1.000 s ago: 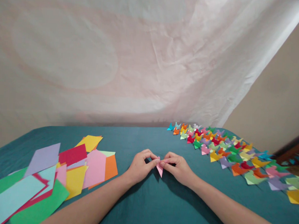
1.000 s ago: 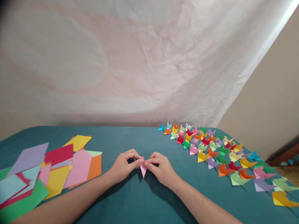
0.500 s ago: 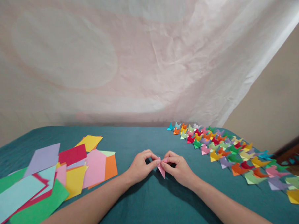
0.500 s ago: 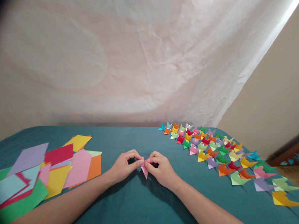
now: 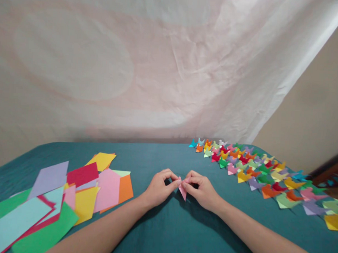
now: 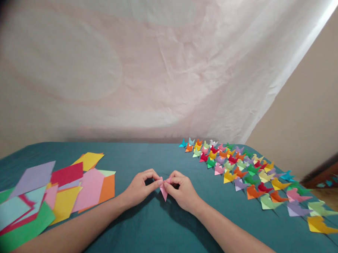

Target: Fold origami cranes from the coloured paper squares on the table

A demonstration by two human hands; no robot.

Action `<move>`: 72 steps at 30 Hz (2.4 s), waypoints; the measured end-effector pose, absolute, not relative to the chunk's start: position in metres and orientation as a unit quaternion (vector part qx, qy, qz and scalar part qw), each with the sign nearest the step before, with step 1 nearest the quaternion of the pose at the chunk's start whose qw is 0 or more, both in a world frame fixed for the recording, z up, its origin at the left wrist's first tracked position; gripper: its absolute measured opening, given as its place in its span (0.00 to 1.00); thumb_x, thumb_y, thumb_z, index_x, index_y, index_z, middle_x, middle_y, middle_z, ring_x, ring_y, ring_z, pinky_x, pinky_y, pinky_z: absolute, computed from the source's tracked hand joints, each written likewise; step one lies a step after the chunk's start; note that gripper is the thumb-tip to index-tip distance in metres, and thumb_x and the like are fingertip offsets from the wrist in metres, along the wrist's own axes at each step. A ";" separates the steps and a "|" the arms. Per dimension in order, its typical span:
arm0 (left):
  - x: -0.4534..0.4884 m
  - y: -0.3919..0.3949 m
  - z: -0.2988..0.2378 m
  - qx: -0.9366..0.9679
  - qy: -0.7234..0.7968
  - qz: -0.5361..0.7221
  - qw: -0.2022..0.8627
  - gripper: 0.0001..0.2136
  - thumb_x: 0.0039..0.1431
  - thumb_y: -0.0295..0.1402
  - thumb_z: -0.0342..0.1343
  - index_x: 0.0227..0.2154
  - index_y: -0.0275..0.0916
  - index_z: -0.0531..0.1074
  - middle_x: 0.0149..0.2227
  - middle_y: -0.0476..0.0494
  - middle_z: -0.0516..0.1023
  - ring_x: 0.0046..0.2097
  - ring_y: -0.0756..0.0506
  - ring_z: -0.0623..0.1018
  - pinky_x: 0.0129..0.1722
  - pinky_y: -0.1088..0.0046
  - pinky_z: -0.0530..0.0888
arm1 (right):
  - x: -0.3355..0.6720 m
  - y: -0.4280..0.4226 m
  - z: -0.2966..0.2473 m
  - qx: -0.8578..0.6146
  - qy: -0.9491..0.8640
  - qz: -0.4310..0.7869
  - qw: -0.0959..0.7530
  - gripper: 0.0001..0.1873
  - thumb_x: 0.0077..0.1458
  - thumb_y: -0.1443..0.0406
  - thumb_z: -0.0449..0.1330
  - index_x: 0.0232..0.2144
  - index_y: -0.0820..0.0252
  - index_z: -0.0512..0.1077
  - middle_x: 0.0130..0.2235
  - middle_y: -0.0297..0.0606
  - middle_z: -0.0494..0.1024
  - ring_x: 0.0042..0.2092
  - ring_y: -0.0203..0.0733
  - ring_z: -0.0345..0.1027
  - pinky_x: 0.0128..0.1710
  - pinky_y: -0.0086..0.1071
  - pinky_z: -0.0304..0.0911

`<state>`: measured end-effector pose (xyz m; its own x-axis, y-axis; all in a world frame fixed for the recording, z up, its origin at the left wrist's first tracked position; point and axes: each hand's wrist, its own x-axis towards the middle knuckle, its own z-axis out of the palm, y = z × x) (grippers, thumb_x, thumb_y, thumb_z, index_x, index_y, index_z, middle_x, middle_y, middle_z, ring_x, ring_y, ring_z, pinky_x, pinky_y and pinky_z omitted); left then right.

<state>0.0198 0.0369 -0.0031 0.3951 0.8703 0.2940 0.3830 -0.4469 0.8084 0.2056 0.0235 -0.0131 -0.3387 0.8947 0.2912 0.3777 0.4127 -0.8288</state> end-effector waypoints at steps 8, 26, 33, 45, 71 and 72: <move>0.021 0.037 -0.007 0.777 0.413 0.359 0.311 0.07 0.54 0.34 0.55 0.27 0.37 0.74 0.31 0.47 0.74 0.36 0.48 0.73 0.38 0.74 0.67 | 0.206 0.023 -0.012 -0.430 -0.748 0.328 0.385 0.17 0.57 0.58 0.55 0.22 0.61 0.74 0.28 0.34 0.67 0.31 0.35 0.63 0.33 0.28 0.59; 0.020 0.036 -0.005 0.786 0.401 0.354 0.311 0.06 0.55 0.33 0.54 0.28 0.38 0.73 0.32 0.46 0.74 0.37 0.47 0.73 0.39 0.73 0.67 | 0.205 0.022 -0.012 -0.427 -0.752 0.315 0.390 0.18 0.57 0.57 0.55 0.22 0.61 0.73 0.28 0.35 0.67 0.31 0.36 0.63 0.33 0.29 0.59; 0.018 0.037 -0.006 0.772 0.393 0.365 0.340 0.08 0.56 0.35 0.54 0.28 0.37 0.73 0.31 0.47 0.75 0.34 0.48 0.73 0.36 0.74 0.67 | 0.202 0.023 -0.017 -0.422 -0.751 0.329 0.387 0.17 0.57 0.55 0.55 0.26 0.59 0.75 0.29 0.35 0.69 0.32 0.36 0.63 0.31 0.28 0.58; 0.018 0.041 -0.008 0.753 0.398 0.383 0.357 0.09 0.56 0.37 0.54 0.28 0.36 0.74 0.30 0.46 0.76 0.33 0.48 0.72 0.34 0.74 0.66 | 0.203 0.024 -0.013 -0.425 -0.738 0.342 0.397 0.16 0.57 0.56 0.56 0.26 0.58 0.77 0.28 0.35 0.68 0.32 0.36 0.63 0.33 0.28 0.59; 0.023 0.035 -0.010 0.772 0.434 0.349 0.306 0.09 0.57 0.38 0.53 0.29 0.38 0.71 0.33 0.46 0.76 0.38 0.46 0.74 0.39 0.72 0.68 | 0.200 0.022 -0.012 -0.433 -0.739 0.309 0.412 0.16 0.58 0.61 0.54 0.21 0.61 0.73 0.28 0.35 0.68 0.32 0.36 0.63 0.34 0.30 0.58; 0.023 0.035 -0.011 0.777 0.433 0.348 0.297 0.09 0.57 0.38 0.53 0.29 0.38 0.71 0.33 0.46 0.76 0.38 0.46 0.74 0.39 0.71 0.68 | 0.200 0.022 -0.013 -0.434 -0.740 0.306 0.412 0.17 0.59 0.61 0.54 0.21 0.61 0.73 0.28 0.35 0.68 0.32 0.36 0.63 0.34 0.30 0.58</move>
<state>0.0230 0.0351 -0.0107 0.3834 0.8793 0.2828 0.4664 -0.4485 0.7624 0.2001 0.0217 -0.0127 -0.2828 0.8951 0.3446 0.3906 0.4356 -0.8110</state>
